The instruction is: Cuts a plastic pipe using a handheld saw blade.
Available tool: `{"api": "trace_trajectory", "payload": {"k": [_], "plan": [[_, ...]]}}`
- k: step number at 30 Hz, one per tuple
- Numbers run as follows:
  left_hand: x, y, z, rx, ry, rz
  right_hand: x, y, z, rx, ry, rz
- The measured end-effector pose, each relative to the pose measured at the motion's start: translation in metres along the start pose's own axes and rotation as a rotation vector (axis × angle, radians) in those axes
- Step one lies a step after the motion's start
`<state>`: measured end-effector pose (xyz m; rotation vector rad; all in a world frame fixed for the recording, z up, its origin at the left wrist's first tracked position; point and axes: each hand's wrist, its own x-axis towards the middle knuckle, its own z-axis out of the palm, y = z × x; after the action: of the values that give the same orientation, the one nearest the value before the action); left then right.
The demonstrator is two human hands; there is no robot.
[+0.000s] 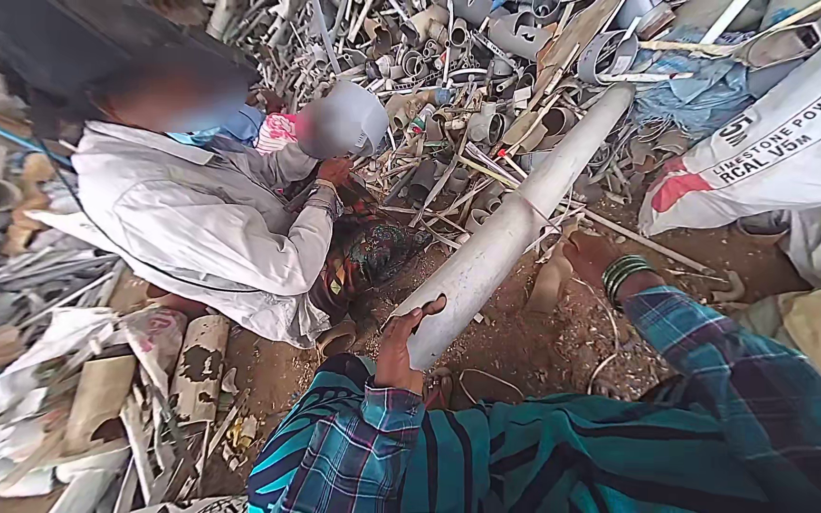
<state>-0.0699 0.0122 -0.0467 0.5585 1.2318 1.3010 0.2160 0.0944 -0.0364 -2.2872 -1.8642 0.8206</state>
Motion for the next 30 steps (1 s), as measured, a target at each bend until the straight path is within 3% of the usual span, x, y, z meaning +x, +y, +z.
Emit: {"api": "trace_trajectory", "payload": {"k": [4,6,8,11,13,15,18,20,22,25,27,30], "plan": [[0.001,0.001,0.002,0.008,0.001,0.006,-0.07,-0.066,0.008,-0.106,-0.297,-0.262],[0.001,0.0,0.001,0.024,0.0,0.011,-0.075,-0.073,0.006,-0.134,-0.348,-0.311],[0.0,-0.002,0.001,0.023,-0.007,0.002,-0.05,-0.053,-0.003,-0.114,-0.293,-0.265],[-0.001,-0.002,0.001,0.014,0.002,-0.019,0.011,-0.003,-0.008,-0.051,-0.061,-0.092],[-0.002,-0.003,0.001,0.005,-0.003,-0.024,0.019,0.002,-0.01,-0.064,-0.03,-0.024],[-0.002,-0.002,0.001,0.015,-0.001,-0.025,-0.012,-0.028,-0.008,-0.105,-0.133,-0.1],[-0.001,-0.002,0.003,0.016,-0.012,-0.011,-0.067,-0.073,0.001,-0.083,-0.422,-0.386],[-0.002,-0.002,0.002,0.021,-0.011,-0.007,-0.069,-0.077,0.003,-0.059,-0.497,-0.443],[-0.003,-0.003,0.003,0.005,-0.014,-0.011,-0.05,-0.062,0.0,-0.034,-0.439,-0.396],[-0.005,0.0,0.003,-0.025,-0.04,-0.032,-0.018,-0.04,0.004,-0.04,-0.155,-0.142],[-0.006,0.002,0.004,-0.056,-0.042,-0.048,-0.016,-0.036,0.013,-0.038,-0.068,-0.03],[-0.003,0.009,0.005,-0.101,-0.047,-0.071,-0.056,-0.052,0.035,0.008,-0.145,-0.192]]}}
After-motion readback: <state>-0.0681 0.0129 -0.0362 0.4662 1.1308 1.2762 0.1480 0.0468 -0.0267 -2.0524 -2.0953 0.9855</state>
